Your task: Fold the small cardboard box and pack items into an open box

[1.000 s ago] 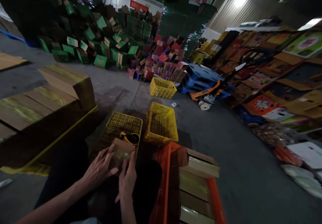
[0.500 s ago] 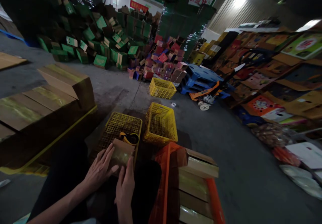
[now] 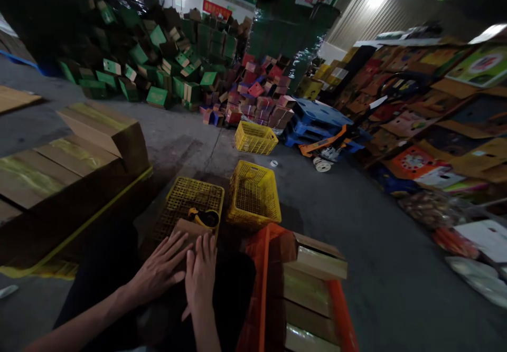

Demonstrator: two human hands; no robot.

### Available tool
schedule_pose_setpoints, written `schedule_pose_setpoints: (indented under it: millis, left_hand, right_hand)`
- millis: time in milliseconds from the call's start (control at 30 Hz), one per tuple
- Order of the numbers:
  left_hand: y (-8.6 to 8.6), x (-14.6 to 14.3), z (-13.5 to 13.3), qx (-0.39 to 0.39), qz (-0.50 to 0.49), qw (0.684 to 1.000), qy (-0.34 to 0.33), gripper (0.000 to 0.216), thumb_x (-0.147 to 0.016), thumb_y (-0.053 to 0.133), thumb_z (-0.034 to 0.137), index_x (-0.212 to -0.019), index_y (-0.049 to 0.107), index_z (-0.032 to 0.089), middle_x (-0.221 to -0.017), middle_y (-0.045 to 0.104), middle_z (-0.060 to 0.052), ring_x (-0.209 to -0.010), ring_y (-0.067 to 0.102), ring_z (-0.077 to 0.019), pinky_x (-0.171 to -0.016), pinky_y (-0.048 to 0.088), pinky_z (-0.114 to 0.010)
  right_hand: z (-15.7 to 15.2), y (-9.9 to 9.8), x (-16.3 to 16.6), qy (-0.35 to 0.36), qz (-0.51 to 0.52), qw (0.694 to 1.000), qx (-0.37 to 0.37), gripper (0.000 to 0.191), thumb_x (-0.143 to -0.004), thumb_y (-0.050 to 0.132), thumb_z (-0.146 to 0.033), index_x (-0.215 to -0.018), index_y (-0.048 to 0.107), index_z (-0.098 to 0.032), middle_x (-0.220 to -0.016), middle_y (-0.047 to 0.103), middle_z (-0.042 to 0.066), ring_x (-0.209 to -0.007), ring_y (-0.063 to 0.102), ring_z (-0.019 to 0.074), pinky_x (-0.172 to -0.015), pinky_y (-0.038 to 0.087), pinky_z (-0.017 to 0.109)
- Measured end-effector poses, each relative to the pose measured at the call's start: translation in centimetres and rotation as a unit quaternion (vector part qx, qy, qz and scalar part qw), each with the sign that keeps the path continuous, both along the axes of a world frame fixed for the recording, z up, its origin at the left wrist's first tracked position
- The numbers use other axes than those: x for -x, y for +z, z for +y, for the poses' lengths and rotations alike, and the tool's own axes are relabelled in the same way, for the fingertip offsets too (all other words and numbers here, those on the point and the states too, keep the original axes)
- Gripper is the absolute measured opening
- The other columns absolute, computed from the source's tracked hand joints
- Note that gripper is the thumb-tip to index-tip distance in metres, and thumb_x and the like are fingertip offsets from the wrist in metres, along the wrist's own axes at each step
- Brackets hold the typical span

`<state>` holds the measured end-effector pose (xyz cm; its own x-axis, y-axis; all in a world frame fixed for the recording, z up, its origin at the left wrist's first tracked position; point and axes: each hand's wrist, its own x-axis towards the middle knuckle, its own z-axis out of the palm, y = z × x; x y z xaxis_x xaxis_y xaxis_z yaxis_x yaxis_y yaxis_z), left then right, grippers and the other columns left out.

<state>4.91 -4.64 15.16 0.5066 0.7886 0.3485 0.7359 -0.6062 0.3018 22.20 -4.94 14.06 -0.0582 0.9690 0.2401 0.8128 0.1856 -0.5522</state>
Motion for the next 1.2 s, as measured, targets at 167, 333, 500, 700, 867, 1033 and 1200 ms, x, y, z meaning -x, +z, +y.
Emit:
schedule_pose_setpoints:
  millis: [167, 333, 500, 700, 867, 1033, 1200]
  left_hand:
    - [-0.1, 0.8, -0.1, 0.040, -0.018, 0.998, -0.038, 0.063, -0.102, 0.037, 0.040, -0.159, 0.015, 0.024, -0.163, 0.025, -0.008, -0.150, 0.024, -0.0288, -0.119, 0.030, -0.051]
    - [-0.9, 0.9, 0.2, 0.063, -0.047, 0.996, -0.040, 0.061, -0.103, 0.035, 0.037, -0.159, 0.015, 0.024, -0.162, 0.031, -0.006, -0.149, 0.028, -0.0271, -0.120, 0.029, -0.051]
    - [-1.6, 0.4, 0.2, 0.045, -0.045, 0.998, -0.003, 0.060, -0.103, 0.036, 0.038, -0.158, 0.018, 0.024, -0.160, 0.036, -0.006, -0.148, 0.030, -0.0242, -0.120, 0.033, -0.047]
    - [-2.0, -0.6, -0.3, 0.001, -0.042, 0.997, 0.057, 0.058, -0.103, 0.036, 0.038, -0.158, 0.022, 0.023, -0.158, 0.039, -0.006, -0.146, 0.035, -0.0236, -0.116, 0.039, -0.042]
    - [-2.0, -1.1, 0.0, 0.000, -0.044, 0.996, 0.071, 0.056, -0.102, 0.037, 0.033, -0.157, 0.026, 0.024, -0.157, 0.041, -0.006, -0.144, 0.038, -0.0248, -0.114, 0.042, -0.043]
    - [-1.8, -0.4, 0.0, 0.047, -0.119, 0.991, 0.041, 0.054, -0.102, 0.040, 0.033, -0.155, 0.031, 0.026, -0.162, 0.030, -0.006, -0.149, 0.028, -0.0253, -0.117, 0.038, -0.046]
    - [-2.9, 0.7, -3.0, 0.144, -0.227, 0.961, 0.067, 0.066, -0.103, 0.038, 0.037, -0.159, 0.007, 0.027, -0.167, 0.010, -0.007, -0.151, 0.021, -0.0256, -0.118, 0.036, -0.046]
  right_hand:
    - [-0.3, 0.6, 1.1, 0.033, -0.011, 0.999, 0.029, 0.059, -0.102, 0.042, -0.043, -0.154, 0.030, -0.021, -0.162, 0.023, 0.007, -0.151, 0.018, 0.0311, -0.119, 0.030, 0.057]
    - [-0.7, 0.8, 0.8, 0.063, 0.003, 0.998, 0.026, 0.069, -0.098, 0.049, -0.048, -0.156, 0.022, -0.023, -0.164, 0.021, 0.006, -0.152, 0.016, 0.0318, -0.120, 0.030, 0.056]
    - [-1.3, 1.4, -0.2, 0.089, -0.001, 0.995, 0.037, 0.067, -0.098, 0.050, -0.047, -0.156, 0.023, -0.027, -0.163, 0.023, 0.004, -0.152, 0.018, 0.0312, -0.120, 0.030, 0.056]
    - [-4.4, 1.9, -0.8, 0.087, -0.029, 0.995, 0.029, 0.064, -0.099, 0.049, -0.038, -0.157, 0.021, -0.030, -0.161, 0.029, 0.002, -0.149, 0.027, 0.0297, -0.118, 0.036, 0.054]
    - [-5.4, 1.6, -1.4, 0.073, -0.019, 0.997, 0.035, 0.059, -0.101, 0.046, -0.034, -0.156, 0.024, -0.031, -0.160, 0.033, 0.001, -0.148, 0.030, 0.0274, -0.119, 0.034, 0.053]
    - [-3.5, 0.9, -0.5, 0.009, 0.037, 0.999, 0.017, 0.052, -0.102, 0.041, -0.036, -0.153, 0.034, -0.026, -0.159, 0.036, 0.003, -0.148, 0.031, 0.0258, -0.117, 0.038, 0.049]
    - [-3.0, -0.3, 0.4, -0.043, 0.105, 0.994, 0.005, 0.052, -0.102, 0.041, -0.042, -0.152, 0.037, -0.027, -0.159, 0.035, 0.005, -0.147, 0.034, 0.0265, -0.116, 0.039, 0.048]
